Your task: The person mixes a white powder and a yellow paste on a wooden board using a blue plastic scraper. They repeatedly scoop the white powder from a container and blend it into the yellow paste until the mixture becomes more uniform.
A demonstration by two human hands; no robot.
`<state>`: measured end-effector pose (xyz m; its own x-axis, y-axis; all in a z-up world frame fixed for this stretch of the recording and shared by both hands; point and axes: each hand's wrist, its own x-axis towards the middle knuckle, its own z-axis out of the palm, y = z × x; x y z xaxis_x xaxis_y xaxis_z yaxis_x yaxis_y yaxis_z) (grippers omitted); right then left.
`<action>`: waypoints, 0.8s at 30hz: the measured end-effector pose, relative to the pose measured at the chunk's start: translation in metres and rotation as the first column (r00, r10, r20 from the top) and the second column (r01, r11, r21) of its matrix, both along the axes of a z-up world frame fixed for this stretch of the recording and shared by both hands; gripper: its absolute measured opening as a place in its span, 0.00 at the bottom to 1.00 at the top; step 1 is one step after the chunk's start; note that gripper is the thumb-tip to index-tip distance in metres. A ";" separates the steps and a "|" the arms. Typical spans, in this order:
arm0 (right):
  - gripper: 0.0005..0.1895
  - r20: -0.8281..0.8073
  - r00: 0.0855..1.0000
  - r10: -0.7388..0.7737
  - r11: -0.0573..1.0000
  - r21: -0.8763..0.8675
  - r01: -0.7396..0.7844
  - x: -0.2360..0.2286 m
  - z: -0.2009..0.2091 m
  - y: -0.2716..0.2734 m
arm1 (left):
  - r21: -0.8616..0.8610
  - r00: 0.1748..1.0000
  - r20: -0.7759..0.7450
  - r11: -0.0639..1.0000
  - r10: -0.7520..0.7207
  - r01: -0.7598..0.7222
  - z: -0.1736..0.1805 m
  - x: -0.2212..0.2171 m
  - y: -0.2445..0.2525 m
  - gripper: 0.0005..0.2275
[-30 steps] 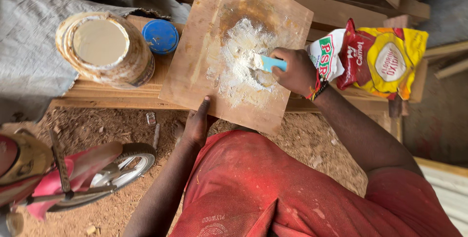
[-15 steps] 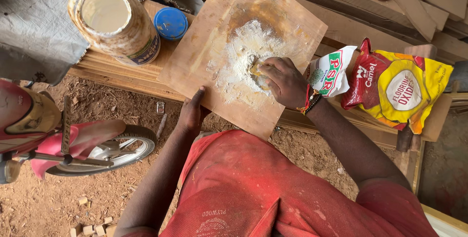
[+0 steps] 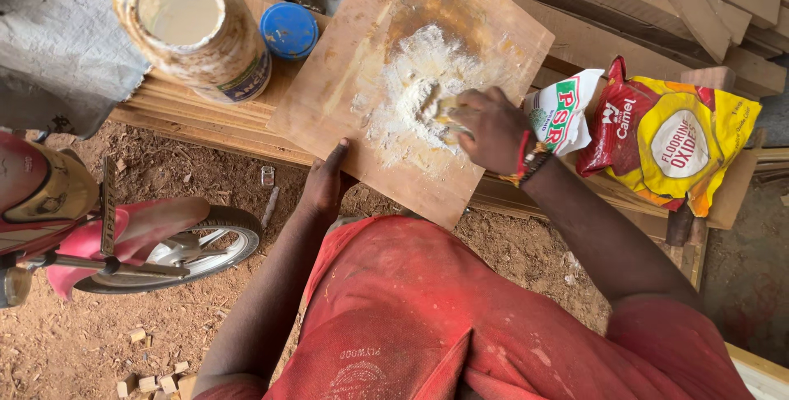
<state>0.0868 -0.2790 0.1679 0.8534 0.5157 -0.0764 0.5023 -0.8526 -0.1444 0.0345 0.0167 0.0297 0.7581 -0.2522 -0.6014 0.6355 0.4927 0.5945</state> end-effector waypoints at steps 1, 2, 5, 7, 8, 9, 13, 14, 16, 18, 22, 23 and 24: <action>0.20 -0.024 0.999 -0.041 0.997 -0.061 0.039 0.001 0.000 0.003 | 0.003 1.000 0.006 1.000 -0.002 0.002 0.001 0.000 0.001 0.29; 0.20 -0.005 0.999 -0.039 0.998 -0.040 0.038 0.001 0.001 0.004 | 0.006 1.000 0.013 1.000 -0.003 0.003 0.002 -0.001 0.001 0.28; 0.20 0.024 1.000 -0.021 1.000 0.009 0.021 -0.002 0.004 0.007 | -0.017 1.000 0.011 1.000 -0.014 0.014 0.003 -0.001 0.002 0.29; 0.20 0.008 0.999 0.036 0.999 0.033 -0.037 -0.001 0.006 0.011 | -0.020 0.999 0.011 0.999 -0.040 0.041 0.004 0.000 0.003 0.29; 0.19 -0.034 0.999 -0.014 1.000 -0.019 0.013 0.000 0.007 0.013 | -0.020 0.999 0.013 0.998 -0.053 0.053 0.004 0.002 0.005 0.29; 0.19 -0.073 0.996 -0.059 0.996 -0.073 0.054 0.003 0.007 0.016 | -0.021 0.998 0.030 0.998 -0.057 0.058 0.004 0.002 0.006 0.29; 0.18 -0.020 0.997 -0.080 0.995 0.057 0.081 0.000 0.002 0.018 | -0.008 0.997 0.023 0.997 -0.071 0.071 -0.001 0.001 0.005 0.29; 0.18 -0.025 0.998 -0.061 0.997 0.044 0.062 -0.002 0.002 0.016 | -0.001 0.998 0.007 0.998 -0.066 0.066 -0.002 0.001 0.003 0.30; 0.20 -0.029 1.000 -0.011 1.000 0.027 0.012 0.001 -0.001 0.018 | -0.005 0.998 0.011 0.998 -0.066 0.066 -0.002 0.003 0.005 0.31; 0.14 -0.054 0.997 -0.048 0.999 -0.017 0.047 0.004 -0.004 0.019 | -0.017 0.998 0.019 0.998 -0.062 0.062 -0.002 0.004 0.006 0.31; 0.17 0.030 0.997 -0.071 0.995 0.078 0.068 0.001 -0.009 0.016 | -0.041 0.997 0.033 0.997 -0.069 0.071 -0.005 0.000 0.003 0.32; 0.17 0.049 0.998 -0.034 0.998 0.063 0.031 0.002 -0.009 0.016 | -0.042 0.997 0.035 0.997 -0.067 0.068 -0.004 0.000 0.004 0.31; 0.17 0.067 0.998 0.004 0.999 0.047 -0.007 0.004 -0.010 0.018 | -0.025 0.997 0.025 0.997 -0.069 0.069 -0.003 0.000 0.005 0.31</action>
